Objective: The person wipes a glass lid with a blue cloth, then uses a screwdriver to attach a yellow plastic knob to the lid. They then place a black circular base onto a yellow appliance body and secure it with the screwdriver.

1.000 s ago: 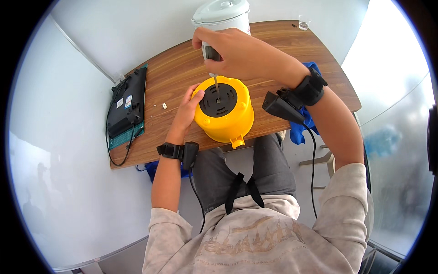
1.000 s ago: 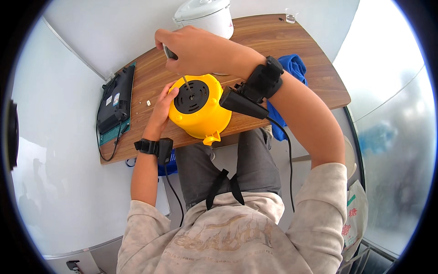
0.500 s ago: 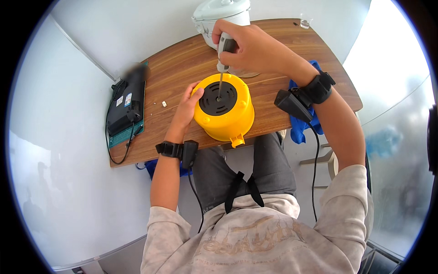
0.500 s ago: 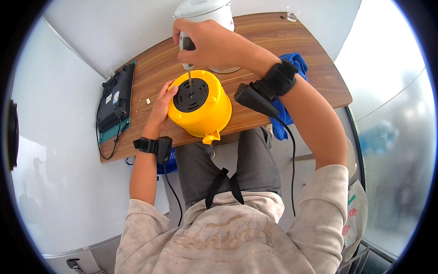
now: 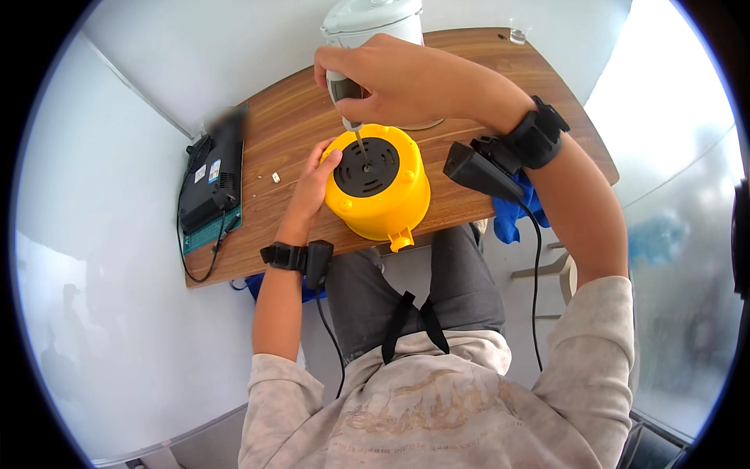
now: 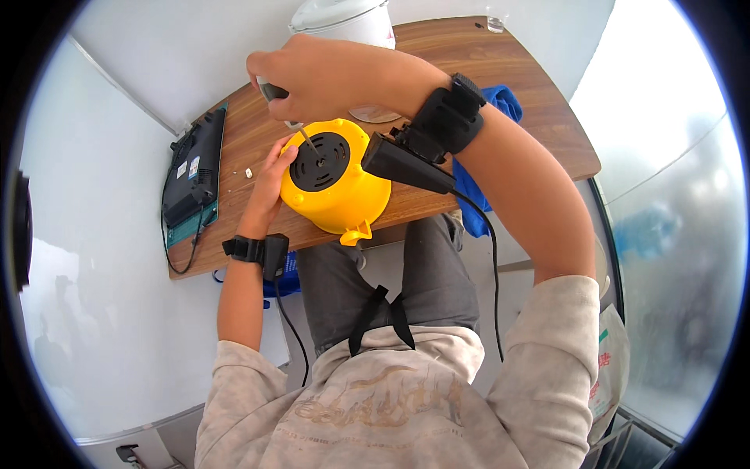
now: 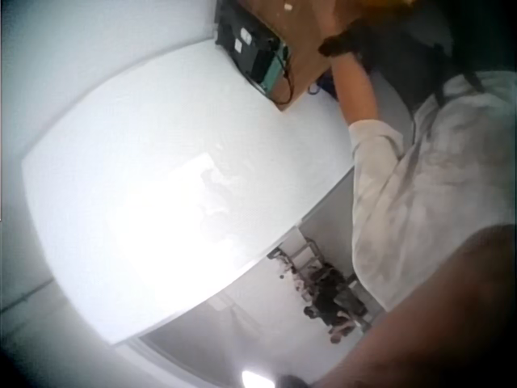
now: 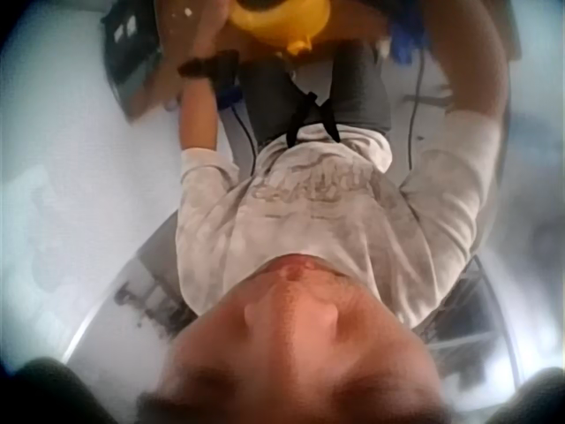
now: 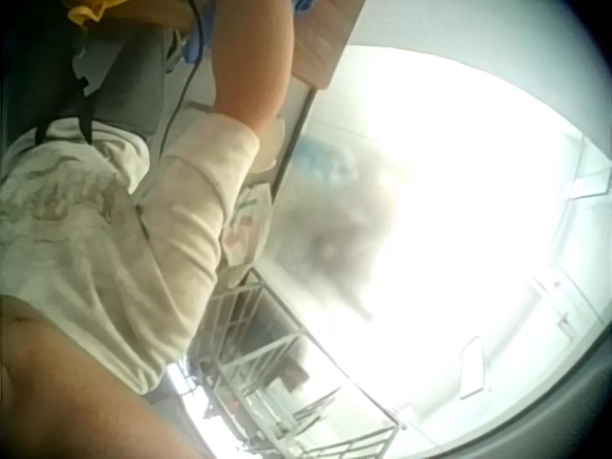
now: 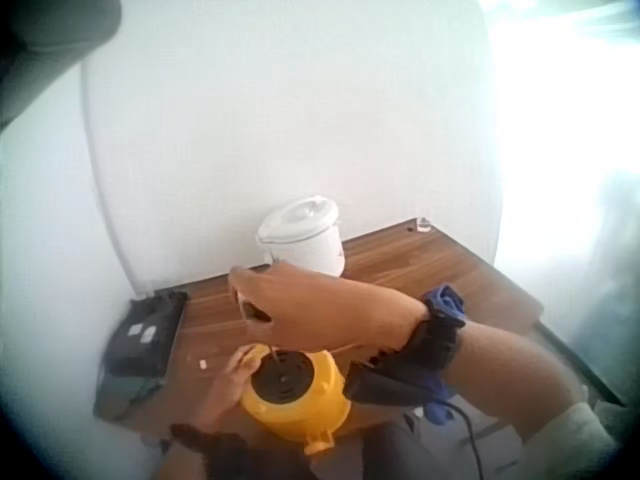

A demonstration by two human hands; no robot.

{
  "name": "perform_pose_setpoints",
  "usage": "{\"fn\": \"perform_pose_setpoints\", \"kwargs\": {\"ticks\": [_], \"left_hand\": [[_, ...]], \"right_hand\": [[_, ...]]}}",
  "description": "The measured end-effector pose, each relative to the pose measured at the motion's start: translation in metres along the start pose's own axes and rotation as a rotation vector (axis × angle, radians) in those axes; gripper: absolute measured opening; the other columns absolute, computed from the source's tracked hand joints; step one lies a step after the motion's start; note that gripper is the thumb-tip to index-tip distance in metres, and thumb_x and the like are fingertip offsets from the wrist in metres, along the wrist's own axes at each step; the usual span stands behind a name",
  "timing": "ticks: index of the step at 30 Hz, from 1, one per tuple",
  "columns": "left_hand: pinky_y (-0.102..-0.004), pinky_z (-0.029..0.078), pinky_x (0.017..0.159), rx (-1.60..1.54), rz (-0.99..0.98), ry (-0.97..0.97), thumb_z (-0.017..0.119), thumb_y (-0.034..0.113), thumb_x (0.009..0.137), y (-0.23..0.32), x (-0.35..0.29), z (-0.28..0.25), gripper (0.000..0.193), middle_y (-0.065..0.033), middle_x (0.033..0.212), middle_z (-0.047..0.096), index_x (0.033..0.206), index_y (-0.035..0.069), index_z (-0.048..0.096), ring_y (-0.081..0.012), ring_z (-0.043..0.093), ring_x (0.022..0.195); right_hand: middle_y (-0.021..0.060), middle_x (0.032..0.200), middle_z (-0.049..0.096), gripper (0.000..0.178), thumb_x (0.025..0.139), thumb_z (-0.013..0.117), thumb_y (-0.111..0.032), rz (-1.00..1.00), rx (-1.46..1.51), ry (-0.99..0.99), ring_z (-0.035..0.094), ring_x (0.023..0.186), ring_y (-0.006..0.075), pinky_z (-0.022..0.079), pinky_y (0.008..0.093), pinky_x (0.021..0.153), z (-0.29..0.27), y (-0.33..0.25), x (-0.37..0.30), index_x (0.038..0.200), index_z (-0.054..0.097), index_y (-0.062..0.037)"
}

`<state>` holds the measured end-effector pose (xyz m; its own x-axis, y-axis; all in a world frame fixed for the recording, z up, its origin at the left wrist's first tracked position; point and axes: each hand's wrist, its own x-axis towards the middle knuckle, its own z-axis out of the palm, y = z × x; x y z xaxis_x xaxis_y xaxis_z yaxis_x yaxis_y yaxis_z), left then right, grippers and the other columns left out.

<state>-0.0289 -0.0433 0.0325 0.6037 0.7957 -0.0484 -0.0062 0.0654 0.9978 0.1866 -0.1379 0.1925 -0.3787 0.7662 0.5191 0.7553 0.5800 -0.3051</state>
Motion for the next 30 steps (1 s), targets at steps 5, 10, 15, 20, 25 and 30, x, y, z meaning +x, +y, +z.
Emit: {"fn": "perform_pose_setpoints", "kwargs": {"ticks": [5, 10, 15, 20, 25, 30], "left_hand": [[-0.0263, 0.045, 0.099, -0.003, -0.009, 0.003, 0.060, 0.032, 0.102, 0.003, -0.001, 0.002, 0.047, -0.0070, 0.125, 0.062, 0.137, 0.003, 0.052, -0.0142, 0.058, 0.114], [-0.0263, 0.045, 0.098, -0.008, -0.001, -0.009, 0.061, 0.032, 0.101, 0.002, 0.000, 0.001, 0.046, -0.0067, 0.124, 0.062, 0.137, 0.004, 0.052, -0.0142, 0.059, 0.114], [-0.0265, 0.045, 0.098, 0.010, 0.002, -0.004, 0.062, 0.032, 0.101, -0.003, 0.003, -0.004, 0.047, -0.0066, 0.124, 0.062, 0.136, 0.003, 0.052, -0.0146, 0.059, 0.113], [-0.0263, 0.049, 0.095, -0.021, 0.022, -0.014, 0.061, 0.028, 0.101, -0.005, 0.006, -0.005, 0.045, -0.0084, 0.122, 0.064, 0.136, 0.002, 0.052, -0.0145, 0.062, 0.110], [-0.0259, 0.049, 0.095, -0.031, 0.041, -0.023, 0.060, 0.027, 0.102, -0.001, 0.002, -0.001, 0.045, -0.0091, 0.123, 0.063, 0.137, 0.001, 0.051, -0.0144, 0.062, 0.111], [-0.0259, 0.045, 0.097, -0.034, 0.040, -0.009, 0.060, 0.031, 0.102, -0.002, 0.000, 0.000, 0.046, -0.0063, 0.121, 0.062, 0.136, 0.002, 0.051, -0.0128, 0.058, 0.112]], "right_hand": [[0.0206, 0.077, 0.070, 0.030, 0.089, 0.069, -0.027, -0.032, -0.068, 0.076, 0.069, 0.068, 0.0363, 0.056, 0.0412, 0.062, 0.003, -0.001, 0.002, 0.102, 0.066, 0.0008], [0.0199, 0.072, 0.069, 0.041, 0.091, 0.065, -0.040, 0.101, -0.256, 0.184, 0.069, 0.065, 0.0346, 0.056, 0.0407, 0.061, 0.012, 0.001, 0.003, 0.086, 0.071, 0.0003], [0.0180, 0.072, 0.069, 0.041, 0.094, 0.061, -0.040, 0.267, -0.435, 0.122, 0.069, 0.064, 0.0320, 0.056, 0.0411, 0.061, 0.000, -0.013, 0.000, 0.086, 0.071, -0.0013], [0.0156, 0.076, 0.068, 0.026, 0.098, 0.057, -0.026, -0.139, -0.382, 0.247, 0.069, 0.071, 0.0325, 0.055, 0.0437, 0.062, 0.015, 0.002, 0.002, 0.095, 0.066, -0.0013], [0.0155, 0.078, 0.068, 0.020, 0.097, 0.058, -0.020, -0.146, -0.091, 0.315, 0.069, 0.071, 0.0329, 0.055, 0.0417, 0.064, 0.018, -0.017, 0.007, 0.101, 0.063, -0.0011], [0.0121, 0.078, 0.069, 0.021, 0.095, 0.067, -0.025, -0.043, -0.034, 0.186, 0.067, 0.066, 0.0258, 0.053, 0.0333, 0.062, -0.001, -0.025, 0.000, 0.102, 0.069, -0.0052]]}}
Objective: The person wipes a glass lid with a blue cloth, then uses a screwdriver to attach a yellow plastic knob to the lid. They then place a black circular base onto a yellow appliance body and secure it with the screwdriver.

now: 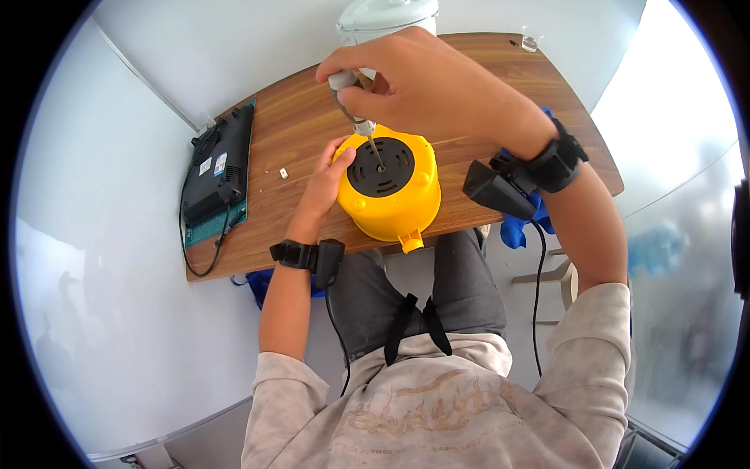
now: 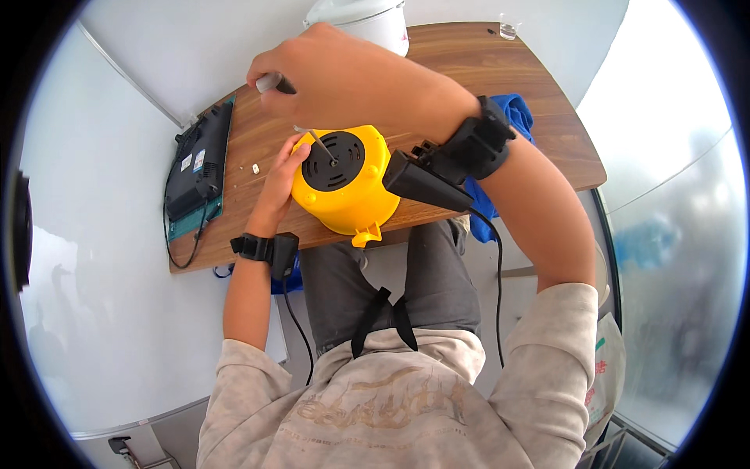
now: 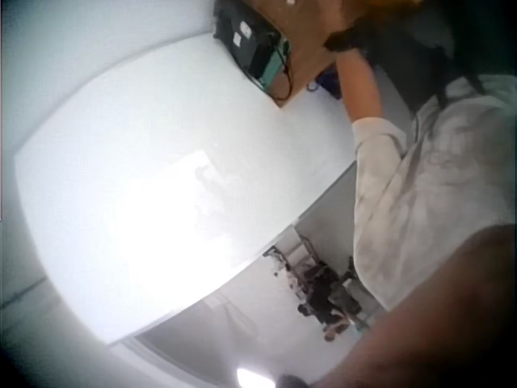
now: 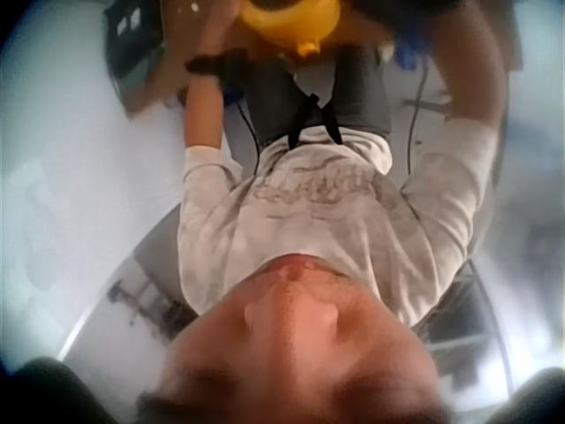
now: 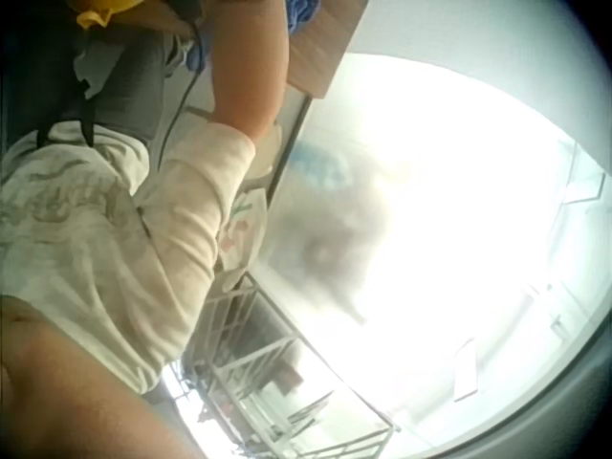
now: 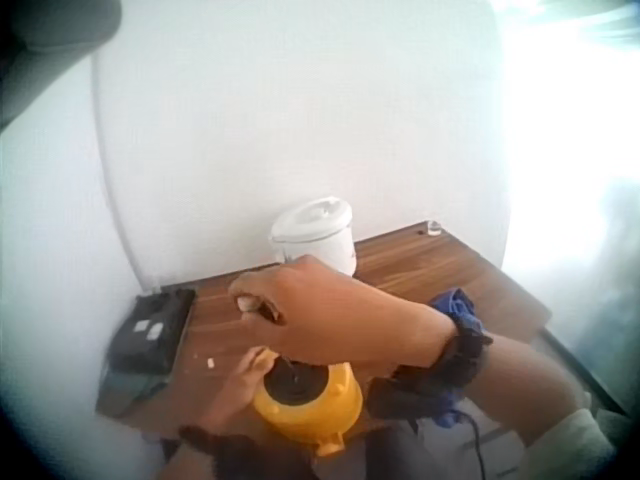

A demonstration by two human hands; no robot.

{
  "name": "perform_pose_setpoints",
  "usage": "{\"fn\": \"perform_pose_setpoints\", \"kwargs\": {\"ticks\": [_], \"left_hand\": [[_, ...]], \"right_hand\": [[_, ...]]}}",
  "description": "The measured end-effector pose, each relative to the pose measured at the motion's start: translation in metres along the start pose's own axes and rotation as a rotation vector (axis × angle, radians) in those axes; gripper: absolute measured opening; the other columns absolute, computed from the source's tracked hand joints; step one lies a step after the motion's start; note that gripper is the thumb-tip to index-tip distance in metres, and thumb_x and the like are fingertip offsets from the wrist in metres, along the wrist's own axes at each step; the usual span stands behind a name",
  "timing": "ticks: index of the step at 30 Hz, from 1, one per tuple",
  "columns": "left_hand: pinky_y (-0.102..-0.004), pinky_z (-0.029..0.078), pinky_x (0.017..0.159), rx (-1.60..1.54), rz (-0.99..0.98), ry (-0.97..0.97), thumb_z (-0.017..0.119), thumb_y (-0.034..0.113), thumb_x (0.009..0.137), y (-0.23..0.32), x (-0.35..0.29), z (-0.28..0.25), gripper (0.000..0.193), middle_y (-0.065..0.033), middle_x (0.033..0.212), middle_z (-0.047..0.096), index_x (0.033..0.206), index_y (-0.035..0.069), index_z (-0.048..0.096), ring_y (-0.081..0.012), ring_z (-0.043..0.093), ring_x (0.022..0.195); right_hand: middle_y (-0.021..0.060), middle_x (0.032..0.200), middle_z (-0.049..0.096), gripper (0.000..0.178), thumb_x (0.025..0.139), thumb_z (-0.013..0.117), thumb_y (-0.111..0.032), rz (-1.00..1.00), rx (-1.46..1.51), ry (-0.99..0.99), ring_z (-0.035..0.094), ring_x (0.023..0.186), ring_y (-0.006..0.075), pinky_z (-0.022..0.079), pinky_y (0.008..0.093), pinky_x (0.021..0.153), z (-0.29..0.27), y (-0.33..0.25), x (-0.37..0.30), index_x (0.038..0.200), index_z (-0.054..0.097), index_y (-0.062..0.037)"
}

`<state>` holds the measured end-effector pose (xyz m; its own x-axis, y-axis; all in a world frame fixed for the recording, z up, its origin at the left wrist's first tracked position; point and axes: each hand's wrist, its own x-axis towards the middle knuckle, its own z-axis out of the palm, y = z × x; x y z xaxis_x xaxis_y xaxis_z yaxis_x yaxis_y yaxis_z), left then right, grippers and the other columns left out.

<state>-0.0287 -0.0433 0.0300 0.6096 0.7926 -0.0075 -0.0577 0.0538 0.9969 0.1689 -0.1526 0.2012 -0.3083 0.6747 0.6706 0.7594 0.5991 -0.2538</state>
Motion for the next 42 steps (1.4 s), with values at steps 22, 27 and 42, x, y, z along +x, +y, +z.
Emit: {"fn": "perform_pose_setpoints", "kwargs": {"ticks": [22, 27, 42], "left_hand": [[-0.0264, 0.049, 0.096, 0.000, -0.005, -0.017, 0.059, 0.026, 0.102, 0.001, 0.003, -0.001, 0.044, -0.0080, 0.125, 0.063, 0.137, 0.002, 0.051, -0.0144, 0.061, 0.112], [-0.0255, 0.046, 0.095, -0.020, -0.021, 0.018, 0.060, 0.030, 0.102, 0.010, -0.005, 0.008, 0.043, -0.0053, 0.119, 0.063, 0.134, 0.003, 0.053, -0.0117, 0.058, 0.109], [-0.0275, 0.046, 0.099, -0.016, 0.001, 0.009, 0.059, 0.026, 0.102, 0.000, 0.000, 0.001, 0.042, -0.0067, 0.125, 0.062, 0.135, 0.002, 0.053, -0.0155, 0.059, 0.115]], "right_hand": [[0.0110, 0.073, 0.065, 0.026, 0.095, 0.061, -0.028, -0.013, -0.276, 0.172, 0.064, 0.062, 0.0349, 0.051, 0.0445, 0.057, 0.029, 0.011, -0.003, 0.095, 0.058, -0.0026], [0.0128, 0.077, 0.065, 0.024, 0.098, 0.058, -0.024, -0.077, -0.017, 0.106, 0.065, 0.070, 0.0379, 0.050, 0.0449, 0.057, 0.036, 0.003, -0.006, 0.104, 0.047, -0.0025], [0.0155, 0.059, 0.059, 0.034, 0.099, 0.061, -0.036, -0.113, -0.354, 0.020, 0.062, 0.057, 0.0347, 0.049, 0.0399, 0.053, 0.034, -0.001, 0.011, 0.100, 0.054, -0.0028]]}}
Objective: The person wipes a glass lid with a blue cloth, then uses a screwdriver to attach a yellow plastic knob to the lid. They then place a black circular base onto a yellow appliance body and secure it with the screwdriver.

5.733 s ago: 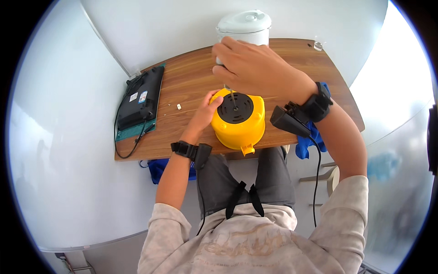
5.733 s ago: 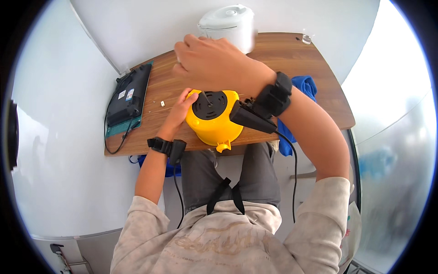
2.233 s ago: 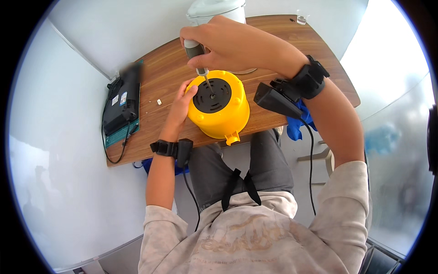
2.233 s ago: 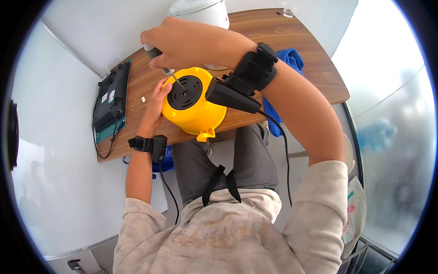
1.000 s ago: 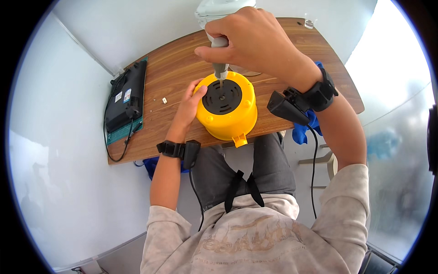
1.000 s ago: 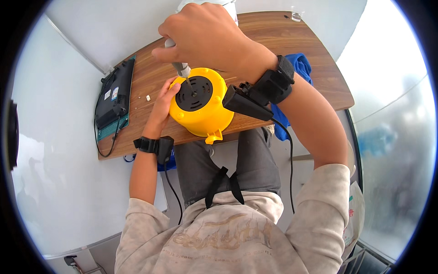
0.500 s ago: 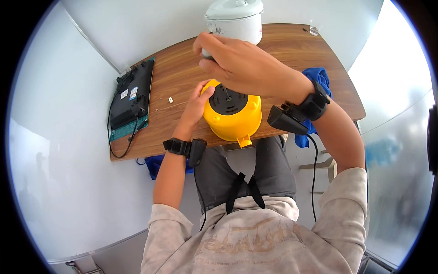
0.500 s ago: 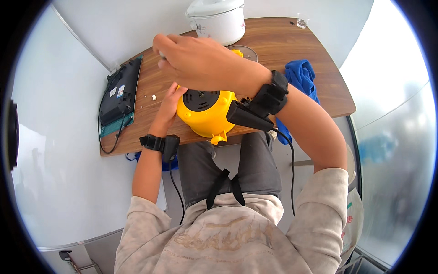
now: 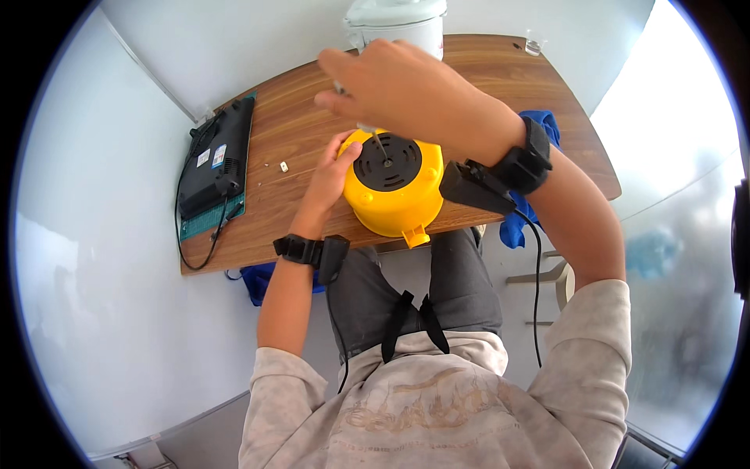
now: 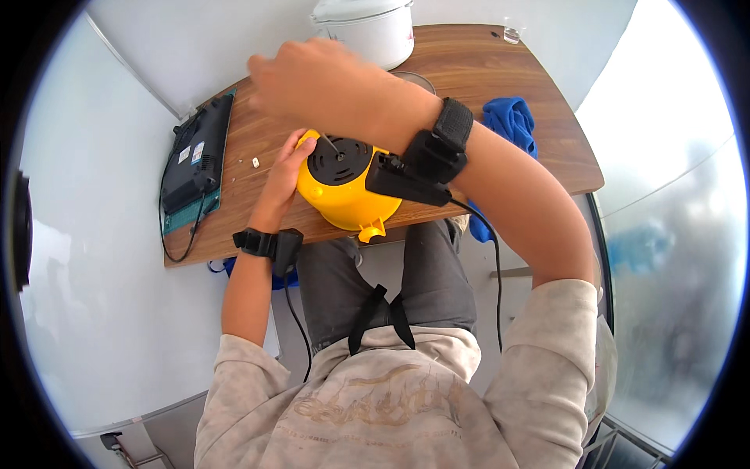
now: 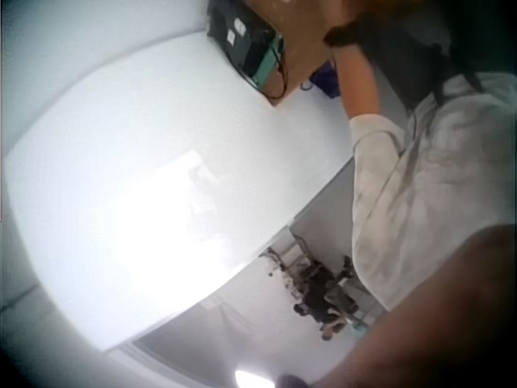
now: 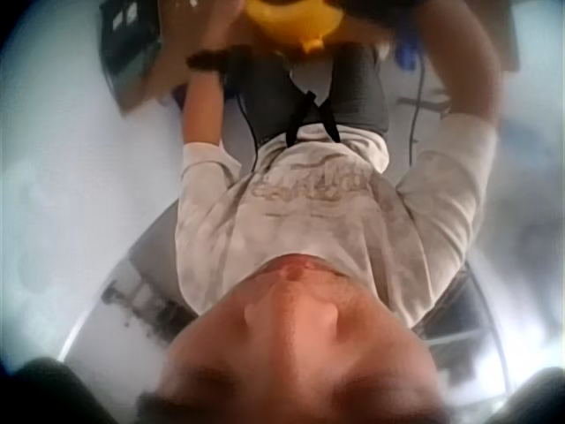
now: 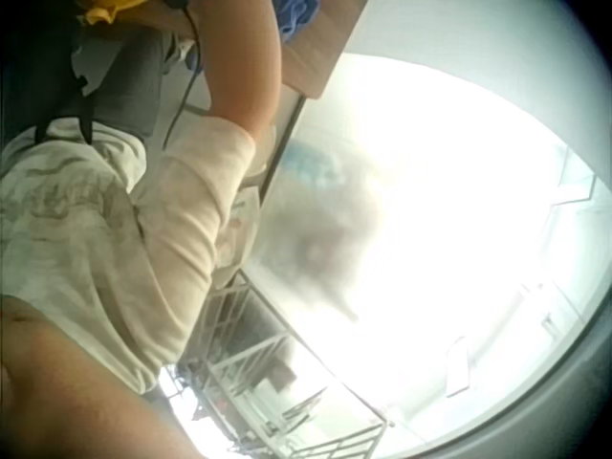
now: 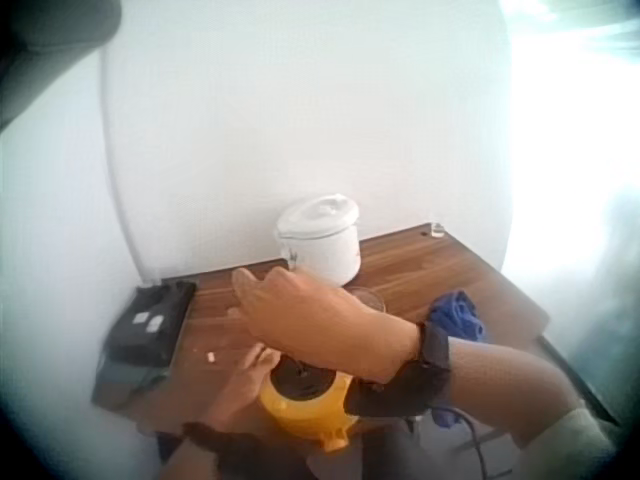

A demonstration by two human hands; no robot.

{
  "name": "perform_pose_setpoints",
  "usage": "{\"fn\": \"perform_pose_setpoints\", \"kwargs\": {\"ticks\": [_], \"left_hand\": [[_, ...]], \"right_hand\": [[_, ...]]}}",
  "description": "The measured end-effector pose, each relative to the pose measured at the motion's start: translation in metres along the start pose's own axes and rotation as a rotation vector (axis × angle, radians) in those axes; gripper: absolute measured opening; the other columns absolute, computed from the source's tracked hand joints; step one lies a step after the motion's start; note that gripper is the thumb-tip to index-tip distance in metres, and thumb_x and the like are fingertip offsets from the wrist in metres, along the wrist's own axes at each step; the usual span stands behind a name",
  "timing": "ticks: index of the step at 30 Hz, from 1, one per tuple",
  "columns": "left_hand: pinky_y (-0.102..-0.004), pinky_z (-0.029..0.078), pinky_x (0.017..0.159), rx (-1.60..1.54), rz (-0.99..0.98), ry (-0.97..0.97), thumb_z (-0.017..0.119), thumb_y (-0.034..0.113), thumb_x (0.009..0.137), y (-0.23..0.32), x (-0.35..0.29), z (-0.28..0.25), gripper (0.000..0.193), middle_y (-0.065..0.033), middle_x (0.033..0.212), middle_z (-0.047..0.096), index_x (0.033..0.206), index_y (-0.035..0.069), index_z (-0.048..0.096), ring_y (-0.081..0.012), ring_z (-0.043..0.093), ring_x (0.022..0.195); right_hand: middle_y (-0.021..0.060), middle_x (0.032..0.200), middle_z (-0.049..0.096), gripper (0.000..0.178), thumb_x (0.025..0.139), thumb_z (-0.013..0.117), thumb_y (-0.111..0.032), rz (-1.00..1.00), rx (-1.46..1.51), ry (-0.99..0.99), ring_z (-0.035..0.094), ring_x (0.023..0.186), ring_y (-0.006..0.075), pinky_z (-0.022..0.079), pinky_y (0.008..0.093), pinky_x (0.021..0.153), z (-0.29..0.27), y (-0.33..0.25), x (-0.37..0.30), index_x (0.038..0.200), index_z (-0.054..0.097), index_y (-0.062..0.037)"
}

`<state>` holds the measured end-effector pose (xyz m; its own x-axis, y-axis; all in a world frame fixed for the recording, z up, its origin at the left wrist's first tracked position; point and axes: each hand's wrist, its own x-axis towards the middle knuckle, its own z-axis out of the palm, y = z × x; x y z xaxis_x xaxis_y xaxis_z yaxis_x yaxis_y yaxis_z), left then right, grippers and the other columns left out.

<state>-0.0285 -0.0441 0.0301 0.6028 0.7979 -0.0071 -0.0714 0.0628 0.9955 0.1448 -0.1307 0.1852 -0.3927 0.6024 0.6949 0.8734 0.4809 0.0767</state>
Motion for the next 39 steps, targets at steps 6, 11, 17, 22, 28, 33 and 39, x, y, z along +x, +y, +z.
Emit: {"fn": "perform_pose_setpoints", "kwargs": {"ticks": [6, 11, 17, 22, 28, 33, 39], "left_hand": [[-0.0273, 0.046, 0.096, 0.064, -0.006, 0.016, 0.059, 0.031, 0.102, 0.007, -0.003, 0.006, 0.046, -0.0080, 0.122, 0.063, 0.137, 0.003, 0.052, -0.0142, 0.059, 0.110], [-0.0271, 0.046, 0.096, 0.050, 0.019, 0.001, 0.060, 0.032, 0.102, 0.000, 0.001, 0.001, 0.046, -0.0081, 0.121, 0.063, 0.137, 0.003, 0.052, -0.0142, 0.059, 0.110], [-0.0271, 0.046, 0.096, 0.052, 0.036, -0.012, 0.060, 0.031, 0.101, -0.001, 0.002, -0.001, 0.045, -0.0084, 0.120, 0.062, 0.135, 0.001, 0.052, -0.0147, 0.059, 0.110], [-0.0275, 0.046, 0.096, 0.024, 0.040, -0.016, 0.060, 0.030, 0.101, 0.000, 0.001, 0.002, 0.044, -0.0087, 0.120, 0.062, 0.134, 0.001, 0.053, -0.0148, 0.058, 0.110], [-0.0276, 0.046, 0.096, 0.025, 0.039, 0.008, 0.060, 0.029, 0.102, -0.004, 0.002, 0.000, 0.042, -0.0085, 0.120, 0.062, 0.133, 0.001, 0.053, -0.0146, 0.058, 0.109], [-0.0273, 0.046, 0.096, 0.028, 0.038, 0.004, 0.061, 0.030, 0.102, -0.003, 0.002, 0.001, 0.043, -0.0082, 0.120, 0.062, 0.133, 0.001, 0.054, -0.0145, 0.058, 0.109], [-0.0275, 0.046, 0.096, 0.033, 0.020, 0.010, 0.061, 0.030, 0.102, -0.002, 0.001, 0.002, 0.043, -0.0079, 0.121, 0.062, 0.134, 0.002, 0.053, -0.0145, 0.058, 0.110]], "right_hand": [[0.0106, 0.058, 0.059, 0.035, 0.096, 0.060, -0.035, 0.109, -0.157, -0.009, 0.063, 0.053, 0.0309, 0.047, 0.0391, 0.047, -0.009, -0.004, -0.001, 0.082, 0.058, -0.0036], [0.0151, 0.074, 0.066, 0.027, 0.098, 0.054, -0.025, 0.020, 0.053, 0.030, 0.065, 0.065, 0.0341, 0.052, 0.0405, 0.059, -0.009, 0.005, -0.004, 0.092, 0.062, -0.0003], [0.0166, 0.094, 0.069, 0.021, 0.097, 0.053, -0.016, 0.093, 0.377, 0.008, 0.067, 0.082, 0.0348, 0.054, 0.0402, 0.077, -0.013, 0.004, -0.004, 0.108, 0.064, -0.0020], [0.0103, 0.091, 0.070, 0.022, 0.097, 0.058, -0.008, 0.062, 0.326, -0.023, 0.069, 0.081, 0.0233, 0.056, 0.0300, 0.073, -0.020, 0.014, -0.005, 0.116, 0.069, -0.0063], [0.0161, 0.089, 0.072, 0.025, 0.096, 0.054, -0.009, 0.132, 0.322, -0.121, 0.069, 0.078, 0.0301, 0.055, 0.0376, 0.074, -0.028, 0.028, 0.000, 0.114, 0.071, -0.0065], [0.0141, 0.087, 0.071, 0.022, 0.098, 0.057, -0.009, 0.271, 0.310, -0.145, 0.066, 0.073, 0.0247, 0.052, 0.0339, 0.067, -0.027, 0.040, -0.001, 0.116, 0.069, -0.0085], [0.0112, 0.086, 0.071, 0.020, 0.098, 0.062, -0.013, 0.303, 0.299, -0.163, 0.064, 0.069, 0.0233, 0.050, 0.0340, 0.064, -0.027, 0.038, -0.002, 0.116, 0.069, -0.0088]]}}
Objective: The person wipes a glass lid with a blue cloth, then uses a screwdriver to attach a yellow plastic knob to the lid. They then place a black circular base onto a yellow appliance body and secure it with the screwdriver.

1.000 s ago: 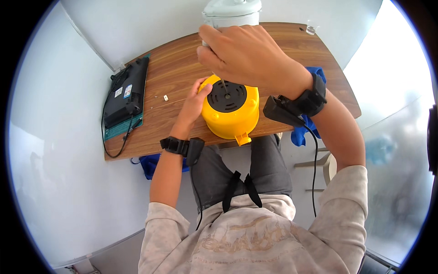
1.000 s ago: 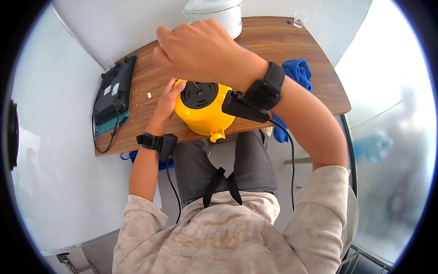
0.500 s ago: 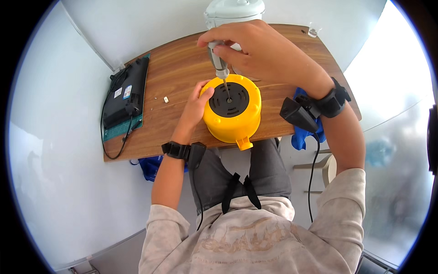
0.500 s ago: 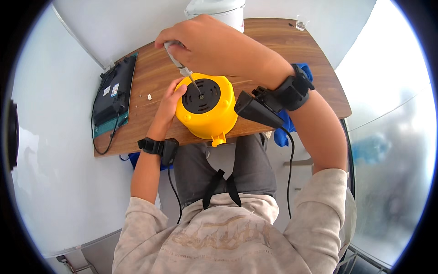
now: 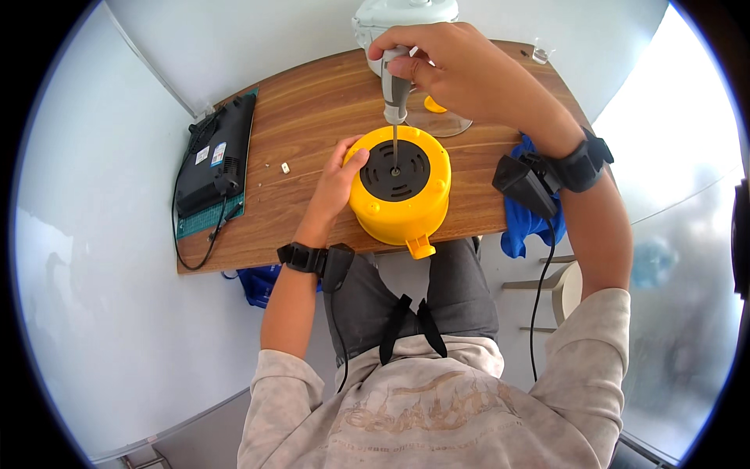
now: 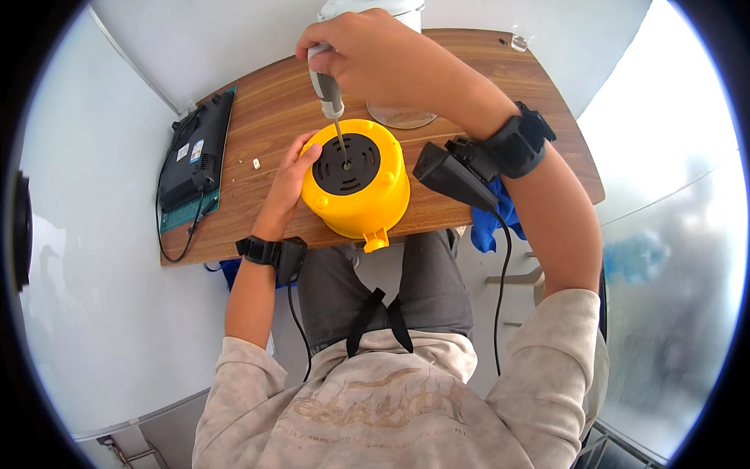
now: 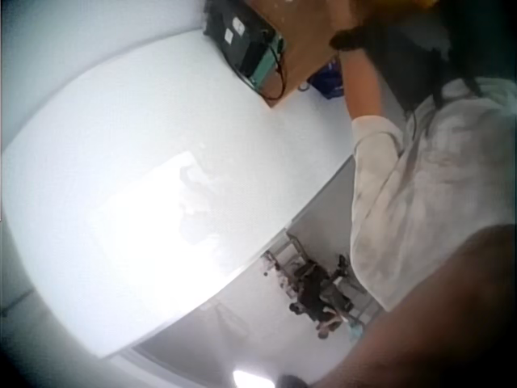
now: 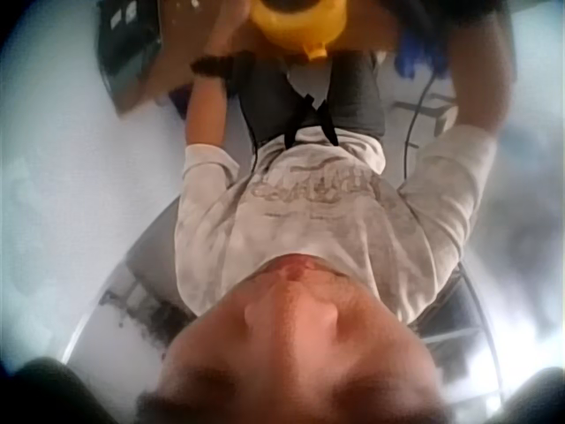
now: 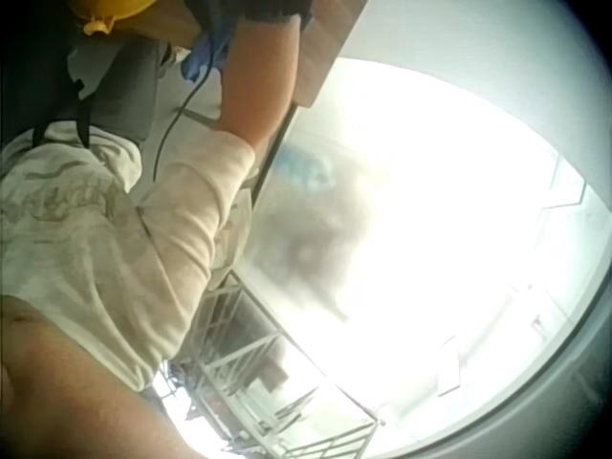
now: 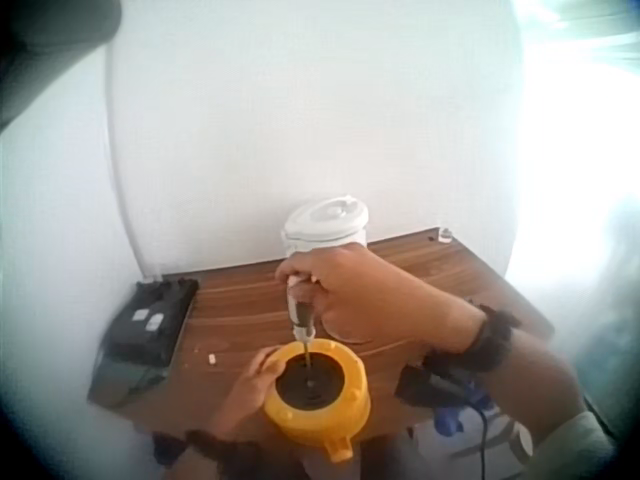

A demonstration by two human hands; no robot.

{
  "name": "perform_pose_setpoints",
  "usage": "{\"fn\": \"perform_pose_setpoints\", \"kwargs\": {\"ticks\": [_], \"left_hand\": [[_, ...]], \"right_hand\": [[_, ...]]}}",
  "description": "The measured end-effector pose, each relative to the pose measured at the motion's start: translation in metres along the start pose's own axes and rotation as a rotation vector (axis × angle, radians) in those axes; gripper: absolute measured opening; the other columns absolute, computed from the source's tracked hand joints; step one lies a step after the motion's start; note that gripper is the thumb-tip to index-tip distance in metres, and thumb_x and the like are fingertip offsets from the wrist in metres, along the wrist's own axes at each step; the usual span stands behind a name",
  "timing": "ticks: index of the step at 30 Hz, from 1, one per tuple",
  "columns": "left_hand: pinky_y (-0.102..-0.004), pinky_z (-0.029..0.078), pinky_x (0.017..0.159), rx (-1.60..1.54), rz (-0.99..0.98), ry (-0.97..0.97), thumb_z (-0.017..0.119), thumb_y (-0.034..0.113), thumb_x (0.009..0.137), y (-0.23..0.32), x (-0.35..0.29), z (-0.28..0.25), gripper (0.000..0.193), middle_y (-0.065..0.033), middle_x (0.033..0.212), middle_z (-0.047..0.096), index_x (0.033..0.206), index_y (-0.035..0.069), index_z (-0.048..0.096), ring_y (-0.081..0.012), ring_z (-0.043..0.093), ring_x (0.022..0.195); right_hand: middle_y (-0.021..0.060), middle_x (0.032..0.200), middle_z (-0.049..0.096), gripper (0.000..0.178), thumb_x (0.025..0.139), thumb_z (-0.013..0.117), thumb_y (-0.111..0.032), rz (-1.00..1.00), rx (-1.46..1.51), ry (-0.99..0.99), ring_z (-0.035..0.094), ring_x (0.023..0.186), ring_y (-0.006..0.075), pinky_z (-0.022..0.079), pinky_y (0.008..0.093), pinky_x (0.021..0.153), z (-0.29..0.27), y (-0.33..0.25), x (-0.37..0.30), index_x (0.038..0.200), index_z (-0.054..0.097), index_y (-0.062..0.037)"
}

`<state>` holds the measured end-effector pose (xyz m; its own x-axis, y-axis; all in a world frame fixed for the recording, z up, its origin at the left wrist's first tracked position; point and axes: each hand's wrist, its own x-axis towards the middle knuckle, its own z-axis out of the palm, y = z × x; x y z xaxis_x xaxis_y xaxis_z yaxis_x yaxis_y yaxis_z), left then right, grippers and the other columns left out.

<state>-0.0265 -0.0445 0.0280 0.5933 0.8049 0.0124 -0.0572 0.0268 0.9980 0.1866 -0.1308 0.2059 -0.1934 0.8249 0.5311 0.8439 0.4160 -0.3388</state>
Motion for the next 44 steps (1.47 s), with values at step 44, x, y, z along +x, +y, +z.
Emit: {"fn": "perform_pose_setpoints", "kwargs": {"ticks": [44], "left_hand": [[-0.0259, 0.045, 0.100, 0.026, -0.011, 0.014, 0.061, 0.032, 0.101, 0.003, -0.002, 0.000, 0.048, -0.0096, 0.126, 0.062, 0.139, 0.005, 0.052, -0.0154, 0.059, 0.116]], "right_hand": [[0.0141, 0.068, 0.069, 0.036, 0.087, 0.073, -0.042, -0.066, -0.342, 0.050, 0.069, 0.064, 0.0282, 0.055, 0.0331, 0.064, 0.003, -0.030, -0.002, 0.088, 0.076, -0.0061]]}}
